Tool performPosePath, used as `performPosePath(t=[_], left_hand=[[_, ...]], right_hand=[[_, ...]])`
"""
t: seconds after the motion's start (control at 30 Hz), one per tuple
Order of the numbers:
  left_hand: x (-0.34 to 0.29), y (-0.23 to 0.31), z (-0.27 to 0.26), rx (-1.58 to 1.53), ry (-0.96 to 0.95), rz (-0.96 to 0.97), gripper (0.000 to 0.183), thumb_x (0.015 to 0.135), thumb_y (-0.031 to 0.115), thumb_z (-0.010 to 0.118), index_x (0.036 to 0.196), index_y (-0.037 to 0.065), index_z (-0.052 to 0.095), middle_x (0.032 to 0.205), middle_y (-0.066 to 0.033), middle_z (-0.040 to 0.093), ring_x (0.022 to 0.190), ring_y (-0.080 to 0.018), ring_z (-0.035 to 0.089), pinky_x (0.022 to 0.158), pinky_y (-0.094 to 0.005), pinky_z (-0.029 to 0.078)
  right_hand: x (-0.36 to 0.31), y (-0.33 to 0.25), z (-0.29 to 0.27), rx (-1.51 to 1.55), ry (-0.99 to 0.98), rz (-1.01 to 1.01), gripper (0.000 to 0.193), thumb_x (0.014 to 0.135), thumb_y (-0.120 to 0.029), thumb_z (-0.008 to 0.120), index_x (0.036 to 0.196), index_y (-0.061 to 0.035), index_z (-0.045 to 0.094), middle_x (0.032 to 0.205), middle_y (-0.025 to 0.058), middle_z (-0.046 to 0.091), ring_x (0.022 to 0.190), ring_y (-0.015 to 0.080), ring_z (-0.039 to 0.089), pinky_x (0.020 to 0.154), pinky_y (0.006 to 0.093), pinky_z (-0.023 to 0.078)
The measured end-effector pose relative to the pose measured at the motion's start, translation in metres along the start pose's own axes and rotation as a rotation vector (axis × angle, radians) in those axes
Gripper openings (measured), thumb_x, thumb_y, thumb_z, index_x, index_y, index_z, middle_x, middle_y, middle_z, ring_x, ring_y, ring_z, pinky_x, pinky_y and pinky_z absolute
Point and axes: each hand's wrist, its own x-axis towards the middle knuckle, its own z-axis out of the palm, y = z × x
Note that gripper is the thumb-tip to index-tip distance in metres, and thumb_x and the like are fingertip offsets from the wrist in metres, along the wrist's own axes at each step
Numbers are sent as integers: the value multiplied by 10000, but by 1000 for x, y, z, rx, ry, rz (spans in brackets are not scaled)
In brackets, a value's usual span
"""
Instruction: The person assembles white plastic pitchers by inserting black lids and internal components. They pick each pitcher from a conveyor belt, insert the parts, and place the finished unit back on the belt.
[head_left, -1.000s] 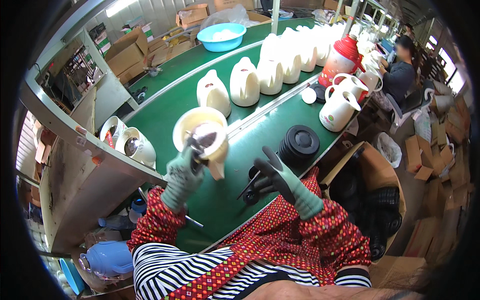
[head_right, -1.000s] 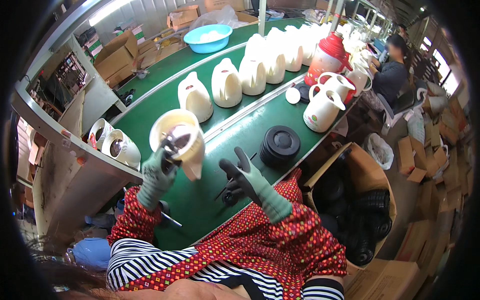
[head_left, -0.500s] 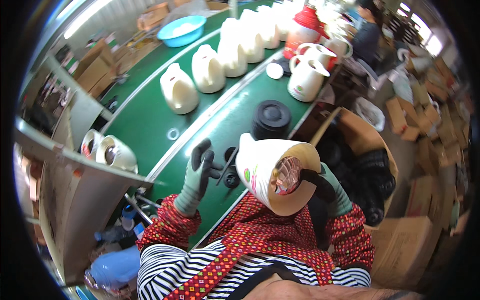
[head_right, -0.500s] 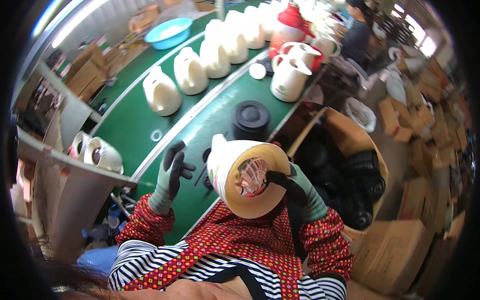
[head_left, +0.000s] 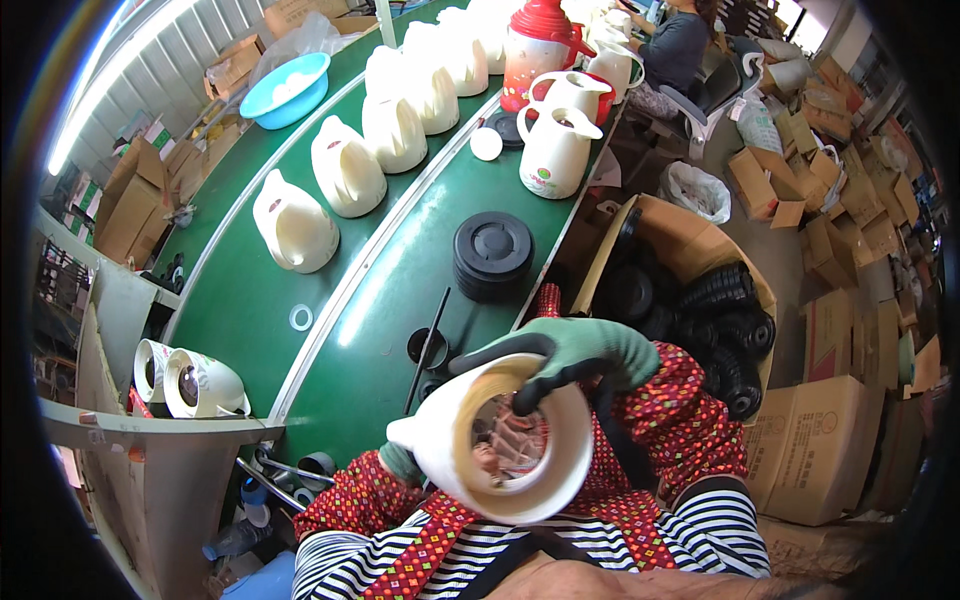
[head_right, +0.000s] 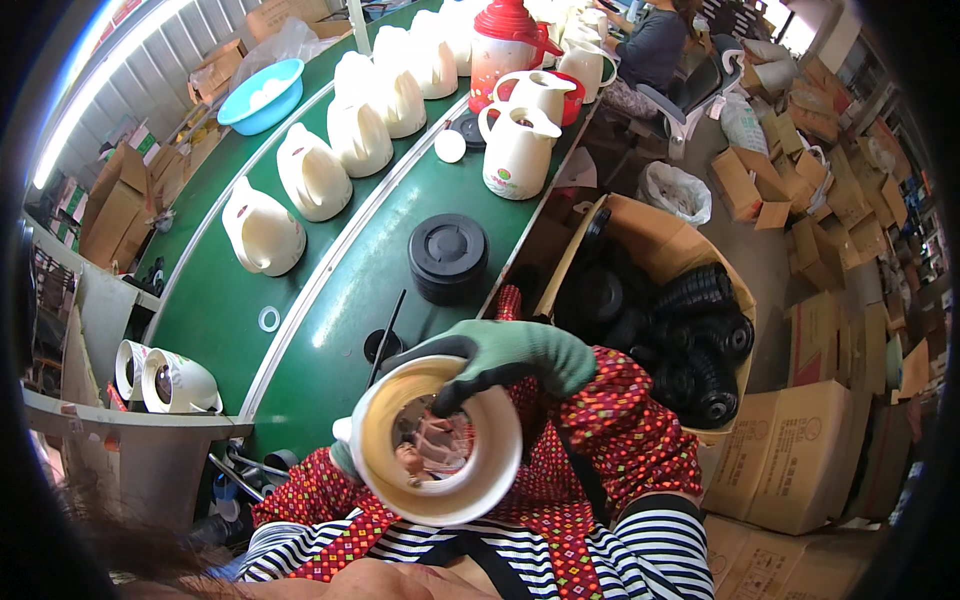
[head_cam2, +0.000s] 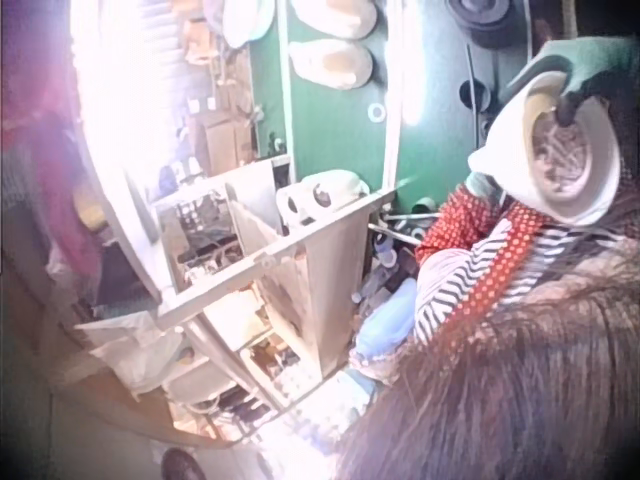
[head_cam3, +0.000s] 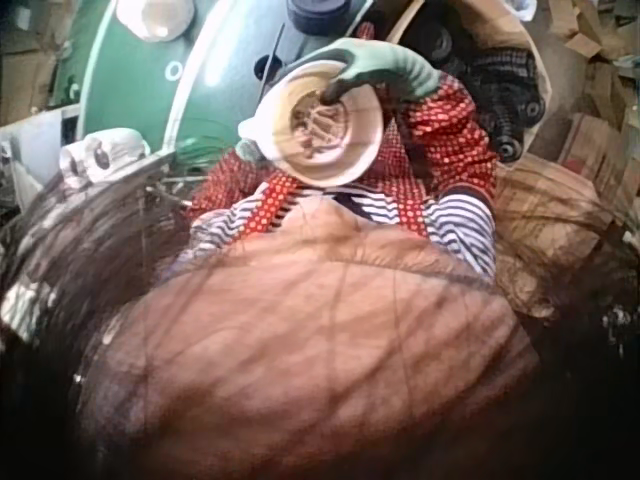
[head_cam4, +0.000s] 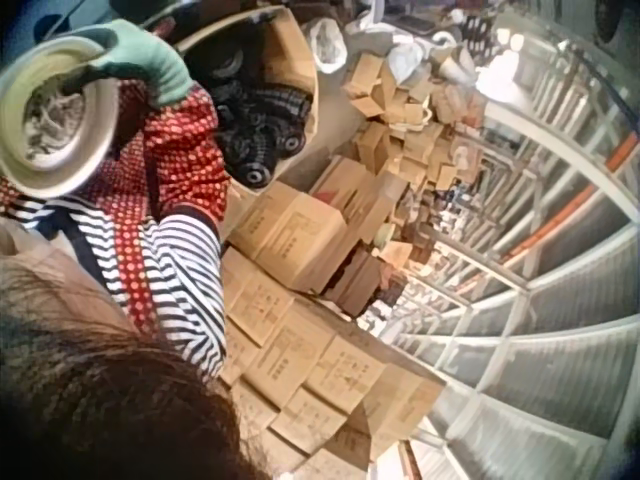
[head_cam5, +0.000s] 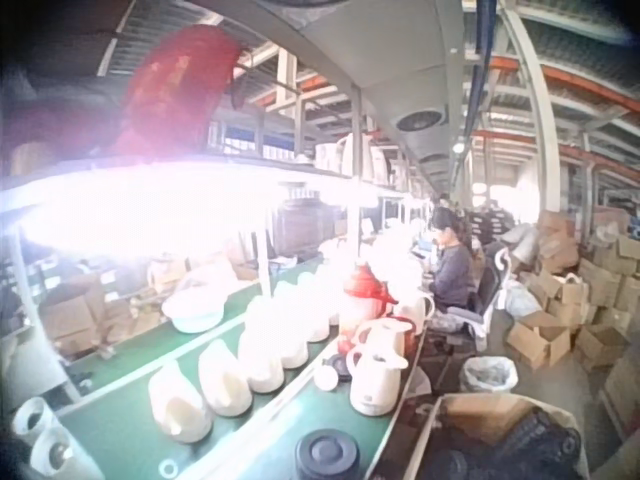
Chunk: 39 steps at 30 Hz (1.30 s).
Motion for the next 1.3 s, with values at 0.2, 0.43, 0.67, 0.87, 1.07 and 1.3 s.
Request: performPosePath(t=[0.2,0.43,0.67,0.87,1.07,1.3], left_hand=[[-9,22,-2,35,69,138,563,1034,328,614,1492,35,469,1521,-188,546,1345,-310,560,1149,-492,423],[-18,45,0,82,120,299,499,1015,282,625,1429,27,513,1483,-199,570,1292,-307,589,1105,-481,455],[-18,44,6,134,125,385,435,997,235,636,1366,18,557,1444,-210,594,1239,-303,619,1062,-470,486],[0,37,16,204,103,364,382,981,195,645,1312,11,595,1411,-219,615,1194,-301,645,1024,-461,514],[22,13,36,287,46,265,330,965,156,655,1257,3,632,1378,-229,636,1148,-298,670,987,-451,541],[30,-11,49,368,45,238,272,947,109,666,1194,-5,676,1340,-240,660,1095,-295,700,944,-440,573]], right_hand=[[83,48,-79,-899,725,-2,840,863,-729,691,1525,-225,570,1561,275,488,1404,411,504,1198,498,371],[134,98,-125,-1318,870,532,1013,769,-823,686,1631,-390,376,1646,332,293,1427,516,365,1186,640,245],[98,100,-102,-1107,1174,57,882,780,-559,813,1574,-341,495,1498,266,481,1312,465,452,1134,585,346],[-7,53,-1,-737,898,-468,958,792,-525,816,1571,-74,489,1579,230,446,1395,458,438,1190,524,330],[-61,56,49,-795,957,-317,1051,790,-679,751,1588,-53,473,1627,252,403,1469,429,404,1217,515,301],[-93,71,78,-712,1069,-453,950,826,-588,764,1576,-72,495,1591,246,443,1451,459,398,1216,557,290]])
